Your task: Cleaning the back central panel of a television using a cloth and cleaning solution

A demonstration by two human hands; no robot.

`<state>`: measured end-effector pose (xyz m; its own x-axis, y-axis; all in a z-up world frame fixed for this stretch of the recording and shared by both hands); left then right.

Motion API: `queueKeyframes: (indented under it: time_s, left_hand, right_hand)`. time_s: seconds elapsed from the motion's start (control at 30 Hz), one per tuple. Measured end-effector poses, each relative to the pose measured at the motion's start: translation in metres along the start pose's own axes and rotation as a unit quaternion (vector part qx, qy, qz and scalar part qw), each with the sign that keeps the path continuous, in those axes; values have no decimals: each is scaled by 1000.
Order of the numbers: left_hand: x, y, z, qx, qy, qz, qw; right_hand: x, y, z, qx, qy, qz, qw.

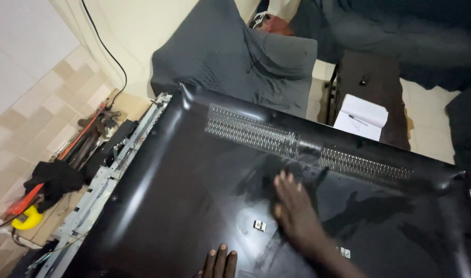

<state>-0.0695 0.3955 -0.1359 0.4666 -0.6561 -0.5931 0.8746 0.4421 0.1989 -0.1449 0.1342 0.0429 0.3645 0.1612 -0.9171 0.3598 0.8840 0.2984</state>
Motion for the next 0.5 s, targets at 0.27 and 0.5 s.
queueKeyframes:
  time_s: [0.27, 0.5]
  left_hand:
    - [-56, 1, 74, -139, 53, -36, 988]
    - [-66, 75, -37, -238, 145, -338, 899]
  right_hand:
    - [109, 63, -95, -116, -4, -60, 991]
    - [13, 170, -19, -143, 79, 164, 973]
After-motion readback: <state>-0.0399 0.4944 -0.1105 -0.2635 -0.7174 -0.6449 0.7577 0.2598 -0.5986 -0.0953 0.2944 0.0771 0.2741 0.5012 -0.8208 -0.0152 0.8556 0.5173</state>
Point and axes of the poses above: each hand's wrist, its own z-axis towards the middle knuckle, its own x-axis out of the palm, y = z × x, the point moved 5 cm from there along z, towards the middle knuckle, and after that the axes turned 8 degrees about -z, right-handed, at the moved point
